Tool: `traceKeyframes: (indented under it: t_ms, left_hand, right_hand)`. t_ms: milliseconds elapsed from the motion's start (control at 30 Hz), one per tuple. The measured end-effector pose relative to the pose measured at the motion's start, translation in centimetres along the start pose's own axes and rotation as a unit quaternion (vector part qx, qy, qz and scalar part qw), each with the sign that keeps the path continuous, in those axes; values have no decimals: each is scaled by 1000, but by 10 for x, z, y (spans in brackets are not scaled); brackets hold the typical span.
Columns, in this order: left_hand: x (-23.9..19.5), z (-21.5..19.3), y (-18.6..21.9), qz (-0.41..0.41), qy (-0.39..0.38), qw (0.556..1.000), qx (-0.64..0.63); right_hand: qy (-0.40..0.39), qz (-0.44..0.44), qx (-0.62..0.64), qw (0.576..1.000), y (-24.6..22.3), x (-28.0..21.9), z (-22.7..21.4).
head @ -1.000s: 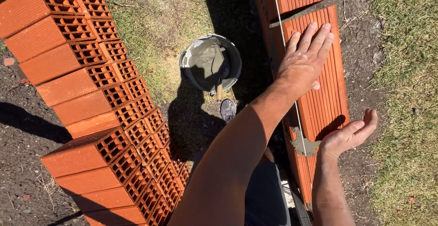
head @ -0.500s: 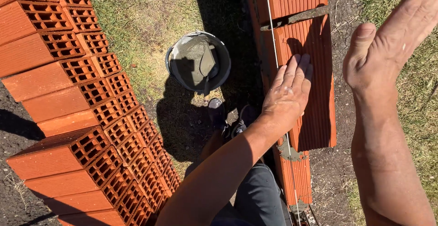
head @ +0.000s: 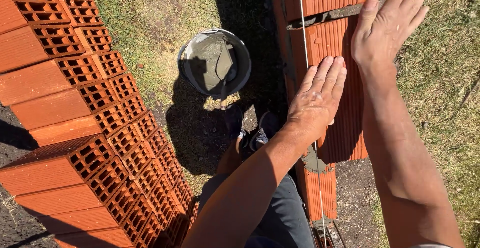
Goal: The person scoops cement from a bucket using a trowel and spreads it onto a line of orange brick pavers. They then pick up a paver, place it onto the cement, and tap it into position. The person repeats this process, applying cement and laying additional pavers along the line.
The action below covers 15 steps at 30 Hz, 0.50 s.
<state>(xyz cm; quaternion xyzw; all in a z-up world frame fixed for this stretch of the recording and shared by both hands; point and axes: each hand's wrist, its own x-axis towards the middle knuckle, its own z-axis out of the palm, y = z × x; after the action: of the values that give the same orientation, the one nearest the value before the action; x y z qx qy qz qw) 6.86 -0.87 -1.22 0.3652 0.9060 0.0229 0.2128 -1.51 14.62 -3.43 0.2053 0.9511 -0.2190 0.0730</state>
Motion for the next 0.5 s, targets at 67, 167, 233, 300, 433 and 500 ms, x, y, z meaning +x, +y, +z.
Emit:
traceKeyframes:
  t_ms: [67,167,233,300,433,500]
  left_hand:
    - [1,1,-5,2,-10,1000,26]
    - [3,11,-1,30,-15,999,-26]
    - [-2,2,-4,14,-38,999,-7]
    - [6,-10,-16,-9,-44,999,31]
    - [-4,-8,-10,9,-29,999,21]
    - [1,-17,-16,10,-11,1000,25]
  right_hand:
    - [75,-26,-71,994,13,12,6]
    - [159,-86,25,983,-71,-34,-92]
    - [103,-25,-5,994,-23,-15,-23]
    - [63,23,-20,998,-13,9,-1]
    - [73,-49,-16,996,-28,-12,-21]
    - [115,-69,12,991,-34,-15,-21]
